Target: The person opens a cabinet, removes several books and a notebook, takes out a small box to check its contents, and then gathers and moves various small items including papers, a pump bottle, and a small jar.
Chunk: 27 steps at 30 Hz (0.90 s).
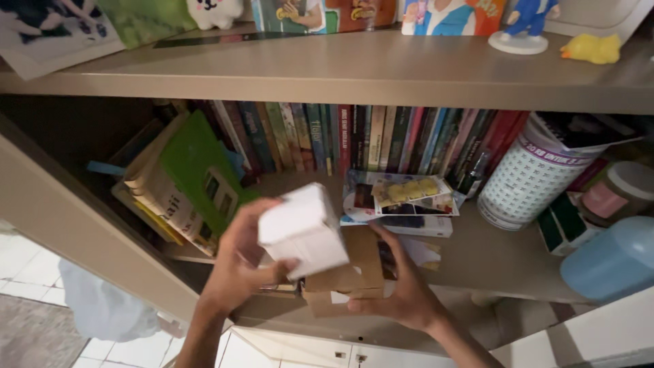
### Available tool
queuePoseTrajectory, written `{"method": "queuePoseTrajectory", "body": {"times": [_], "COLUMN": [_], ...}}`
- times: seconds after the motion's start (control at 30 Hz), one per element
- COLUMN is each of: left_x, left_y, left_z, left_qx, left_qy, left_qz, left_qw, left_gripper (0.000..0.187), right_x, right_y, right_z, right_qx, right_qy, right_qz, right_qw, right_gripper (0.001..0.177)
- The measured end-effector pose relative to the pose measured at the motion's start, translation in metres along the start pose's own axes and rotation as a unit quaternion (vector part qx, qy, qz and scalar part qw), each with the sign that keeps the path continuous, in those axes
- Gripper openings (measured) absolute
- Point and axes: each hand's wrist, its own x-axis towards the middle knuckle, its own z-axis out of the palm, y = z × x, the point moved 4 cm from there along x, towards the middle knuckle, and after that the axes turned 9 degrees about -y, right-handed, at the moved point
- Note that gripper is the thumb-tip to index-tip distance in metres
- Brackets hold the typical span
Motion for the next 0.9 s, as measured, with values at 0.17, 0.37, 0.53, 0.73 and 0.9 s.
{"method": "queuePoseTrajectory", "body": {"times": [0.17, 0.37, 0.53, 0.73, 0.9], "left_x": [-0.014, -0.052, -0.084, -0.085, -0.042], "left_y": [0.004, -0.010, -0.005, -0.001, 0.008], "left_z": [0.028, 0.048, 0.056, 0.053, 0.043], "left_qx": [0.018, 0.105, 0.191, 0.245, 0.269], "left_qy": [-0.090, -0.002, 0.024, 0.012, 0.074], "left_qz": [0.011, -0.001, 0.048, -0.146, 0.023], "left_qw": [0.996, 0.994, 0.980, 0.958, 0.960], "left_gripper": [0.080, 0.107, 0.152, 0.144, 0.121], "right_x": [0.005, 0.004, 0.000, 0.014, 0.057], "right_y": [-0.003, -0.012, -0.015, -0.016, -0.028], "right_z": [0.007, 0.021, 0.036, 0.037, -0.001], "right_qx": [0.047, 0.044, 0.024, -0.001, -0.144], "right_qy": [-0.043, -0.107, -0.120, -0.168, -0.118], "right_qz": [0.014, -0.066, -0.093, -0.075, -0.192], "right_qw": [0.998, 0.991, 0.988, 0.983, 0.964], "right_gripper": [0.141, 0.133, 0.140, 0.134, 0.105]}}
